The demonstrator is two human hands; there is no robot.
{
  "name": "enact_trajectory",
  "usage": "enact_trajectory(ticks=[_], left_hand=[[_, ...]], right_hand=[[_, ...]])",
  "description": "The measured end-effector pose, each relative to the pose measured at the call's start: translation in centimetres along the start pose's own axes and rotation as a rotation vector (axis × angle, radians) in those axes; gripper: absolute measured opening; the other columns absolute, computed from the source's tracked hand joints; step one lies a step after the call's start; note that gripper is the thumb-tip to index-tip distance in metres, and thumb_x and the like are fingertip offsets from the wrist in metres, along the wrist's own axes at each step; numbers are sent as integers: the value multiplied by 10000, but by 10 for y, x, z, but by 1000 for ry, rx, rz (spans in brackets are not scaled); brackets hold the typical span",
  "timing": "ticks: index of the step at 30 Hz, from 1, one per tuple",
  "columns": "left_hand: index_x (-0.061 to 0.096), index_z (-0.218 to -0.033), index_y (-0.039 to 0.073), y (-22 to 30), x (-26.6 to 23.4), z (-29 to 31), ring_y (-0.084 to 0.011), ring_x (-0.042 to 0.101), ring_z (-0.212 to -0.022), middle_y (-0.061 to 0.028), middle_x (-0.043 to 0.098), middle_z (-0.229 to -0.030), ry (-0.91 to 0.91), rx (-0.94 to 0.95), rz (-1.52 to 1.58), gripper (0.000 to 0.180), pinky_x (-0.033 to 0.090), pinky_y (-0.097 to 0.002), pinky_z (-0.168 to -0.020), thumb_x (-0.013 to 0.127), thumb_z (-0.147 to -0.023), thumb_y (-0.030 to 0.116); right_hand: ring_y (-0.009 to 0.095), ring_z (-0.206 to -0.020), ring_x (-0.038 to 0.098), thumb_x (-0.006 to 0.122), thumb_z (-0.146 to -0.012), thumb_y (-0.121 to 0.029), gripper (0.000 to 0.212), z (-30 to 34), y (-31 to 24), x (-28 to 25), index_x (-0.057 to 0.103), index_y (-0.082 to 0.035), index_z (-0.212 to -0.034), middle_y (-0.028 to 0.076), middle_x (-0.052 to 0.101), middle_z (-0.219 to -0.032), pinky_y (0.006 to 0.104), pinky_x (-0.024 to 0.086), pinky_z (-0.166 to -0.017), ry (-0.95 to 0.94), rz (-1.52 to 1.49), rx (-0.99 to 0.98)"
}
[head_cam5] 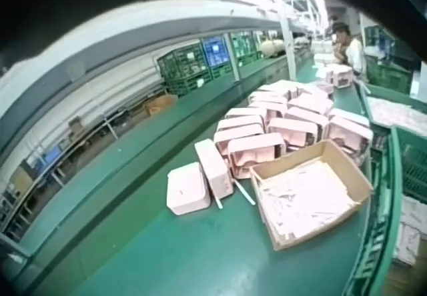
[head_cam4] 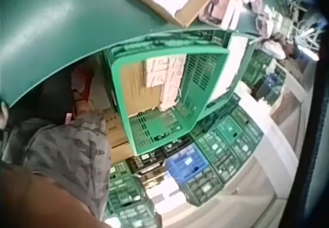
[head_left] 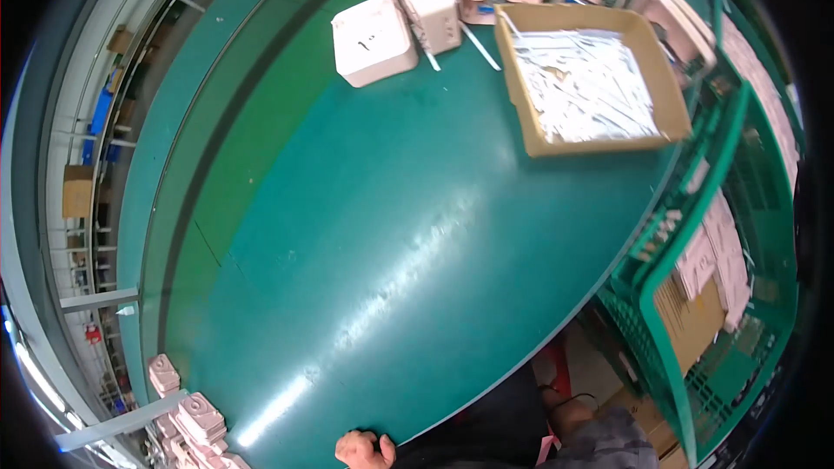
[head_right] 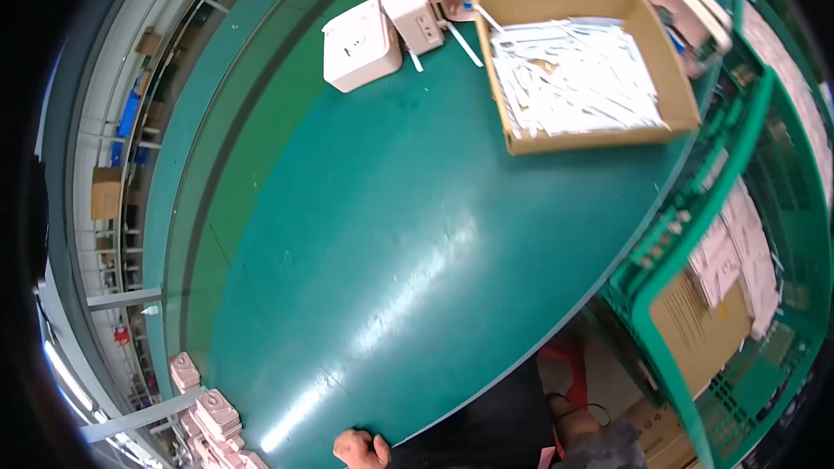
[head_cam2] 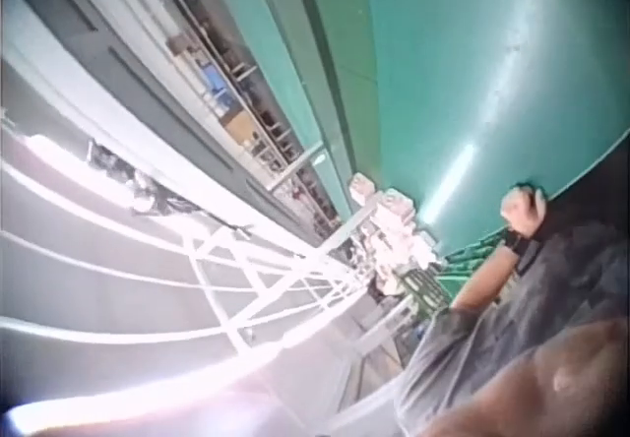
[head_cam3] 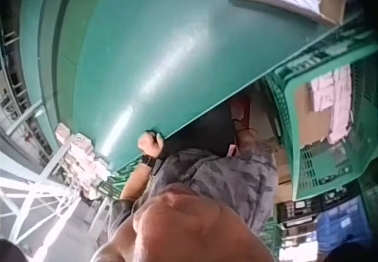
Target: The person packs pink plastic housings into a green crate, places a cardboard divider on top, and then inserts white paper strips into more pink plastic housings.
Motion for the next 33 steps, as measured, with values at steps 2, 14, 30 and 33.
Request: enact_trajectory(ticks=[2,14,30,33], left_hand=[[582,-799,71,1,-2,-6,-359,550,-601,-139,566,-701,-43,1,6,151,424,-462,-542,663,-807,198],[571,-687,83,-6,-30,-46,-328,558,-554,-124,569,-665,-351,400,74,220,443,-454,-531,676,-814,229],[610,-727,93,-42,-2,-17,-318,607,-608,-108,618,-708,282,452,276,197,486,-387,-547,716,-800,242],[514,-666,85,-46,2,-28,-244,496,-451,-54,490,-537,467,329,363,213,378,-361,-438,706,-755,114]], right_hand=[[350,-1032,634,477,-912,-391,425,-17,-18,0,668,-78,-1128,193,663,-1119,442,485,-915,-35,-48,-57],[348,-1008,643,468,-921,-366,411,-42,-86,-51,670,-59,-1105,192,669,-1094,443,490,-897,202,-323,-245],[368,-979,611,672,-785,-120,258,302,-380,-392,626,1,-1008,183,640,-1011,419,497,-834,1654,502,-600],[358,-927,645,601,-782,-73,216,228,-356,-451,660,-45,-988,187,665,-937,461,513,-815,1518,723,-152]])
Point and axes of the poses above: each hand's wrist, its own z-axis away from the middle knuckle, its own x-axis out of the palm, y = z × x, the point moved 3 cm from there along -z, towards the middle knuckle
